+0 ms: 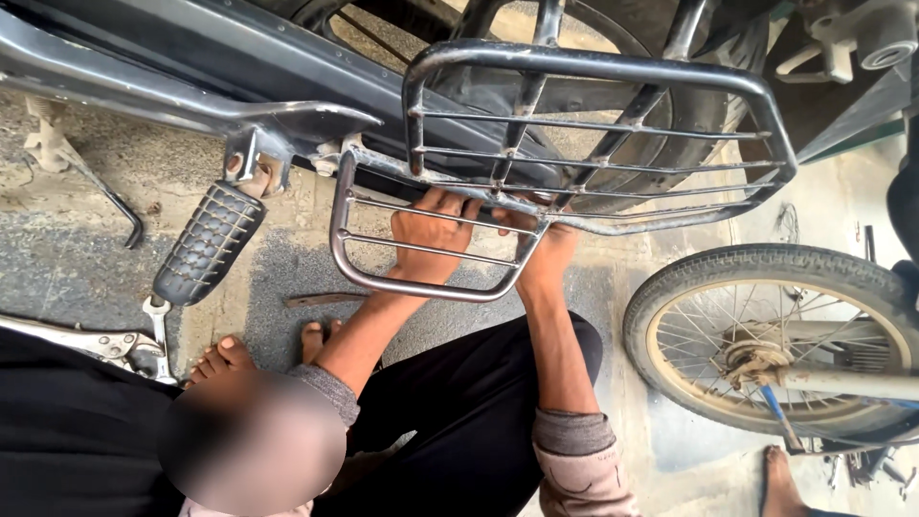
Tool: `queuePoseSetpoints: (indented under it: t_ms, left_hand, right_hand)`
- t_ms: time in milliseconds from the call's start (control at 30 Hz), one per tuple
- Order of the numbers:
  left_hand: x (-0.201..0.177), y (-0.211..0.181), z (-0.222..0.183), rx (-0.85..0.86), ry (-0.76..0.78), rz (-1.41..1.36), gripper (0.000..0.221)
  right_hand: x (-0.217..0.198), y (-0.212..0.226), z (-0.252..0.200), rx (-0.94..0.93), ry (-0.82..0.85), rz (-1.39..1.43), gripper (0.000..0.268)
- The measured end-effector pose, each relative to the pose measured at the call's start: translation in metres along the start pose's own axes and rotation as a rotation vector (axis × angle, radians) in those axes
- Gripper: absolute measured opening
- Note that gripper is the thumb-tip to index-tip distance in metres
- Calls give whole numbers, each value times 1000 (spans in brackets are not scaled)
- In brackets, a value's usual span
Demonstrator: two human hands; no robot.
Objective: The person sits on the ground beside a motorcycle and works on a metal side rack near the footpeg, threading and tightening its fasteners by hand and checking the fit of the rack against the bike's frame. They reposition the rack and continue securing it, then reach toward the motorcycle body at the end.
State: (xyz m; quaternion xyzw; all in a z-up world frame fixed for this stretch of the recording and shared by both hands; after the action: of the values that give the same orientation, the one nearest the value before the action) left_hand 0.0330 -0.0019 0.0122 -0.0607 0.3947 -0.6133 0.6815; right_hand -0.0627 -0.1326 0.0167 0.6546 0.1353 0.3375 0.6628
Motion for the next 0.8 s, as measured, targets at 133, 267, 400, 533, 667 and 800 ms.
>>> queuePoseSetpoints:
  t_ms: [133, 267, 400, 533, 667, 800]
  left_hand:
    - [-11, 8, 1, 30, -18, -36, 13]
    - [-34, 5, 13, 235, 88, 180, 37]
    - [-47, -6, 45, 365, 179, 260, 89]
    - [-51, -19, 78, 388, 228, 316, 106]
    - [-39, -18, 79, 314, 351, 374, 102]
    - [-23, -8, 65, 350, 267, 481, 82]
  right_hand:
    - [12, -2, 7, -33, -7, -106, 15]
    - [19, 5, 10, -99, -74, -257, 8]
    - [7, -12, 14, -172, -59, -233, 7]
    - [8, -17, 15, -245, -56, -201, 2]
    - [13, -17, 9, -318, -68, -148, 7]
    - [19, -15, 1, -339, -84, -282, 13]
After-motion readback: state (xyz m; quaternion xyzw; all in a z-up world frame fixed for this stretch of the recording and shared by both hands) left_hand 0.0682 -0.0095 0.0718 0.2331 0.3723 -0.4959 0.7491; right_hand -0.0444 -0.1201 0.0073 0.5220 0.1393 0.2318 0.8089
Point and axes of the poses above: each hand's wrist, its own z-axis towards the middle knuckle, its own x-axis out of the palm, y = z × x, the point moved 2 cm from there along z, towards the middle knuckle, and after that the axes turned 3 degrees about x, right-handed, at the moved point
